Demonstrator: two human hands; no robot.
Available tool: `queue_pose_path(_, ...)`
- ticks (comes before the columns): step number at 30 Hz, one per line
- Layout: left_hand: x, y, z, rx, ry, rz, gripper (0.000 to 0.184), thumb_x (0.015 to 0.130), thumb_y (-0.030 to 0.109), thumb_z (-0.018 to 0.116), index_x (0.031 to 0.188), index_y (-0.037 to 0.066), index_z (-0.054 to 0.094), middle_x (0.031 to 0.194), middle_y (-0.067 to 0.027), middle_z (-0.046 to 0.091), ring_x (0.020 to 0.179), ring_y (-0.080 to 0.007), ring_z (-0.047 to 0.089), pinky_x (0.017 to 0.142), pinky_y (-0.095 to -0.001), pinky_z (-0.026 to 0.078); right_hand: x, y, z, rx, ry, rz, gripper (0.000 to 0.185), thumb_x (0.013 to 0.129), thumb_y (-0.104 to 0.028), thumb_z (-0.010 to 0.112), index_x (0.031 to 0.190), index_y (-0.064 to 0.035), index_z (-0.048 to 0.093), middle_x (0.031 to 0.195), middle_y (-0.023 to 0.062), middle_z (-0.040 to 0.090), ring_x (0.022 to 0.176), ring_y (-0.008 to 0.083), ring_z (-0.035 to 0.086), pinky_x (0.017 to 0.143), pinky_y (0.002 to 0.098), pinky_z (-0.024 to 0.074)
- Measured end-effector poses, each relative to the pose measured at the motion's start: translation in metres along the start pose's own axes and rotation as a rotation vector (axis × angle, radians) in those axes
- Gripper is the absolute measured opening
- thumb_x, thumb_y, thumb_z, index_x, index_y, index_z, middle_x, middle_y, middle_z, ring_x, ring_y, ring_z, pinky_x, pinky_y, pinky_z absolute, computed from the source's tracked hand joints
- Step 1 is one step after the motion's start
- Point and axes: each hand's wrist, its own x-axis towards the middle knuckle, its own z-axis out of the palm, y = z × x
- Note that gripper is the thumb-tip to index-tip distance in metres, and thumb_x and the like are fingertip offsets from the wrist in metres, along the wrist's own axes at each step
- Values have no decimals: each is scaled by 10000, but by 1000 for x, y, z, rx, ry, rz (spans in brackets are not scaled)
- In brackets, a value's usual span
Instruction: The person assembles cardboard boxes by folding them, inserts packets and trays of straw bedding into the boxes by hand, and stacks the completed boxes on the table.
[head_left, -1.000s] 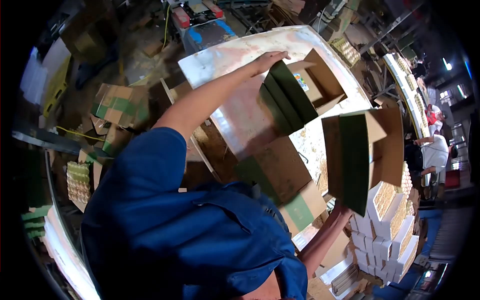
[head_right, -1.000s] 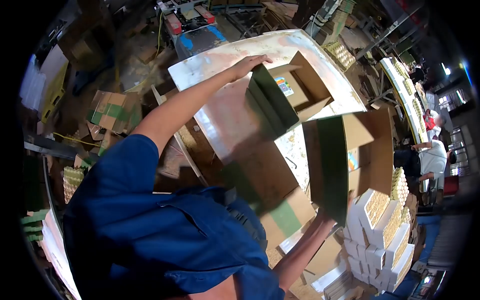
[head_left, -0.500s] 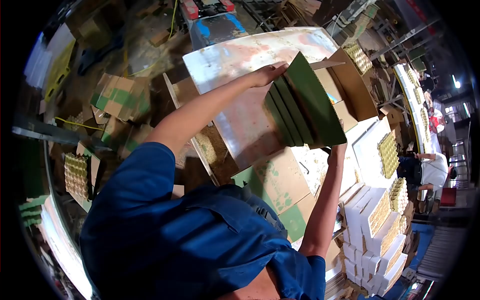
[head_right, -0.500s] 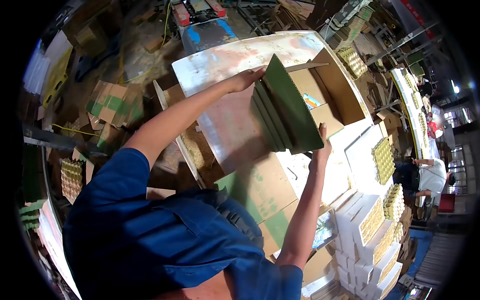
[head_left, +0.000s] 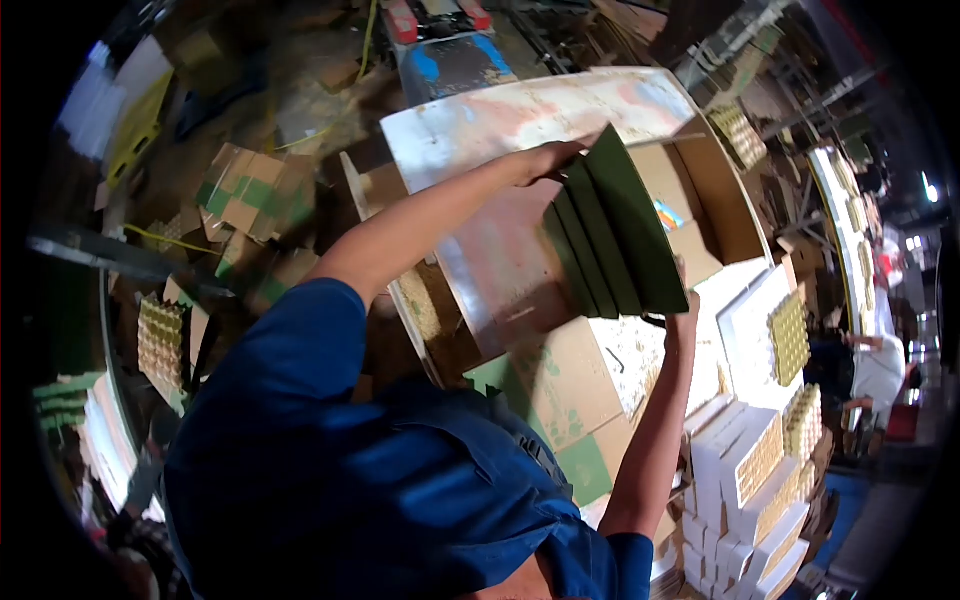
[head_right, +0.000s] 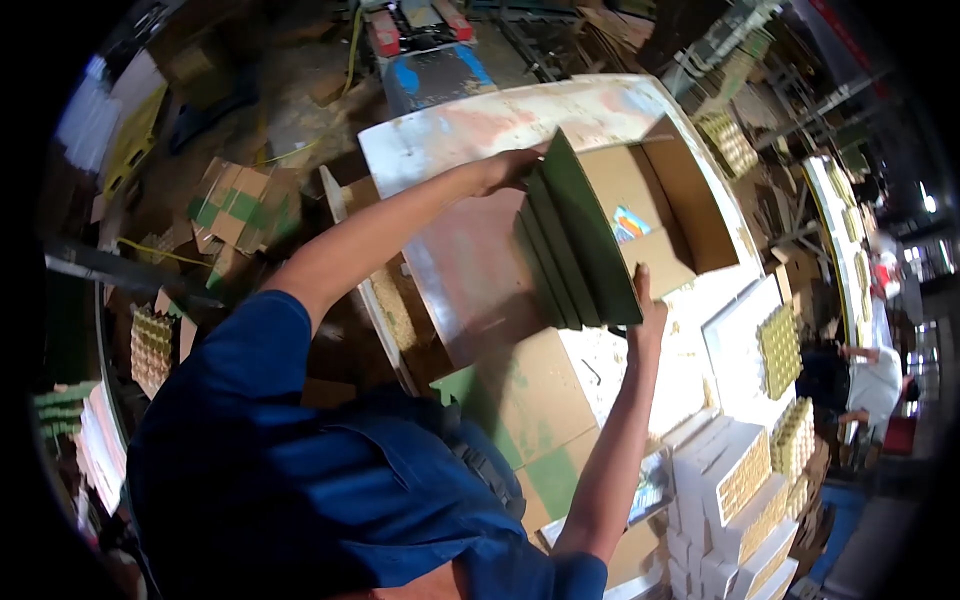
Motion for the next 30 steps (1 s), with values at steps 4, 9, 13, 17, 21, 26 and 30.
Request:
queue_pose_path(4, 38, 15, -10, 224, -151, -112, 302, 877, 337, 583, 1157, 226, 611, 1102, -2, 612, 819, -128, 574, 659, -347, 506, 16, 24, -2, 69, -25, -134, 680, 891, -582, 599, 999, 83, 698, 884, 149, 704, 823, 182, 632, 763, 311, 506)
queue_pose_path(9, 63, 7, -15, 183, -194, -188, 373, 774, 416, 651, 1075, 196, 645, 950, -21, 650, 695, -175, 615, 630, -394, 539, 9, 21, -7, 39, -65, -85, 760, 880, -665, 536, 744, 70, 673, 594, 89, 599, 541, 141, 568, 498, 273, 463)
queue_pose_path(13, 64, -1, -21, 182, -180, -167, 365, 760, 412, 663, 1027, 165, 648, 897, -18, 661, 701, -184, 624, 606, -376, 544, -24, -16, -1, -85, -80, -128, 767, 934, -617, 474, 722, 98, 651, 572, 111, 585, 549, 157, 553, 505, 297, 440)
queue_pose_path(17, 55, 7, -19, 176, -188, -158, 274, 793, 374, 628, 941, 146, 662, 841, -18, 668, 695, -188, 620, 569, -367, 515, -24, -11, 13, -33, 22, -205, 745, 942, -589, 486, 843, 132, 651, 623, 132, 603, 588, 194, 553, 571, 347, 456)
queue_pose_path(21, 59, 5, -17, 161, -150, -160, 271, 805, 360, 624, 942, 130, 665, 851, -24, 663, 707, -178, 616, 593, -358, 502, -21, -9, 13, 30, 60, -199, 714, 940, -585, 500, 865, 109, 650, 653, 111, 596, 614, 179, 536, 574, 322, 450)
queue_pose_path(26, 60, 0, -12, 102, -62, -168, 268, 820, 342, 620, 943, 110, 670, 865, -30, 657, 723, -166, 611, 622, -347, 487, 3, 33, -3, 145, -96, -55, 720, 922, -605, 516, 1133, 74, 626, 892, 148, 658, 703, 218, 597, 636, 330, 487)
queue_pose_path(30, 60, -7, -12, -69, 117, -164, 266, 832, 328, 616, 944, 94, 673, 876, -36, 653, 736, -156, 607, 645, -339, 475, -62, 62, -25, 370, -103, -98, 794, 926, -543, 524, 1474, -3, 324, 1481, 192, 377, 1096, 334, 587, 859, 391, 498)
